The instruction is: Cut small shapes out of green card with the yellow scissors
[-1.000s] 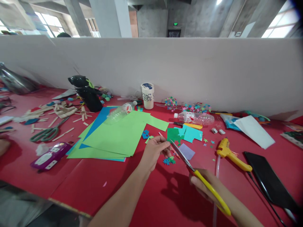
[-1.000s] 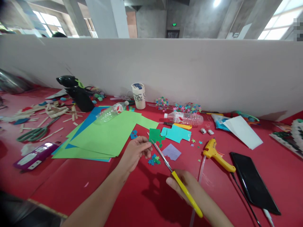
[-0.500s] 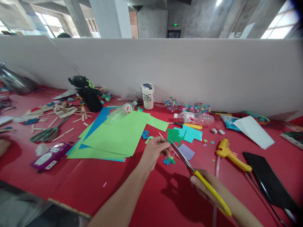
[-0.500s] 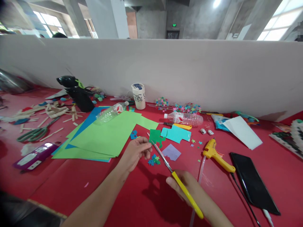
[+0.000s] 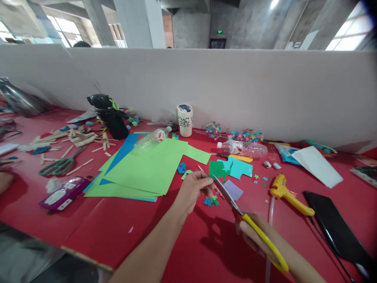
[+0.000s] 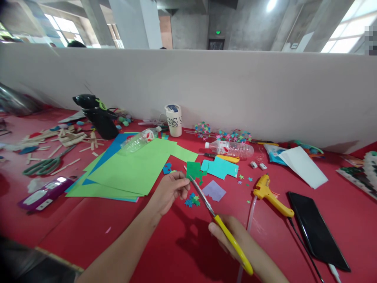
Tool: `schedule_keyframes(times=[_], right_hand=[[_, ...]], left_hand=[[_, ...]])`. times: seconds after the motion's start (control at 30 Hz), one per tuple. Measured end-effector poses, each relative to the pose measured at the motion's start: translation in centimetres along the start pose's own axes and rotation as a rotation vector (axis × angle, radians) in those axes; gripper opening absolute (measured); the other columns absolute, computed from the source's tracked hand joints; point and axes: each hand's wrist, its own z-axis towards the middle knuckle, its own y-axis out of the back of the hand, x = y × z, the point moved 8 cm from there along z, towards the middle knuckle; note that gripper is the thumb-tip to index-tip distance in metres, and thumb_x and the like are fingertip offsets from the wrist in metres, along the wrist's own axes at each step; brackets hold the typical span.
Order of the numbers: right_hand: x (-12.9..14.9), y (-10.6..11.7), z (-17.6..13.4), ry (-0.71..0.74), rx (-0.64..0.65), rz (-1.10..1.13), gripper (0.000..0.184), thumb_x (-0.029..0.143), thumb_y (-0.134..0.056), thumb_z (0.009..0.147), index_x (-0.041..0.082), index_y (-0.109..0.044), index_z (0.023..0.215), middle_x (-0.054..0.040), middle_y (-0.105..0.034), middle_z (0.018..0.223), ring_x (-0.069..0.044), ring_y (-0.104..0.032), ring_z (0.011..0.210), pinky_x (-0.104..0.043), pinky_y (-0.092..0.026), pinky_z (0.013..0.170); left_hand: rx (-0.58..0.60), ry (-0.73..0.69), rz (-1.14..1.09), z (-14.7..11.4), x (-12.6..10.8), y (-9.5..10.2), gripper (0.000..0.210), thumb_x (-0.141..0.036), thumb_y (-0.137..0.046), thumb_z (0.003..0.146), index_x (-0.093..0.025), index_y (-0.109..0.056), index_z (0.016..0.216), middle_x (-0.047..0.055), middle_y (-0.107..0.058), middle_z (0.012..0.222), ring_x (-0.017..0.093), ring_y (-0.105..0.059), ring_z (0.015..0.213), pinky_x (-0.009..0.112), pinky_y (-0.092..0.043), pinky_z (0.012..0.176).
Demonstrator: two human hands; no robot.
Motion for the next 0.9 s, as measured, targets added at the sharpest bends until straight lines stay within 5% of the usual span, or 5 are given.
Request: schedule_keyframes(times=[0.4, 0.9], right_hand=[[1.4, 0.4, -0.1, 0.141, 0.04, -0.115, 0.049, 0.066, -0.033, 0.077, 0.018, -0.042, 0.067, 0.0064, -0.036, 0.046, -0.007, -0.031, 0.041, -0.02, -0.024, 0.039], [0.2, 0.3, 0.0, 0.017, -0.009, -0.056, 0.051, 0.068, -0.036, 0.075, 0.019, -0.039, 0.064, 0.0086, -0.03, 0.043, -0.006, -0.028, 0.036, -0.019, -0.019, 0.035]], left_hand=[[-0.009, 0.006, 0.001, 0.0, 0.0, 0.0, 0.014, -0.021, -0.059, 0.066, -0.015, -0.048, 0.061, -0.001, -0.059, 0.053, 0.008, -0.05, 0.036, 0.019, -0.037, 0.038], [-0.016, 0.019, 0.029, 0.0, 0.0, 0.0, 0.015, -0.023, -0.06, 0.065, -0.015, -0.048, 0.062, -0.001, -0.058, 0.053, 0.008, -0.051, 0.037, 0.019, -0.038, 0.038]])
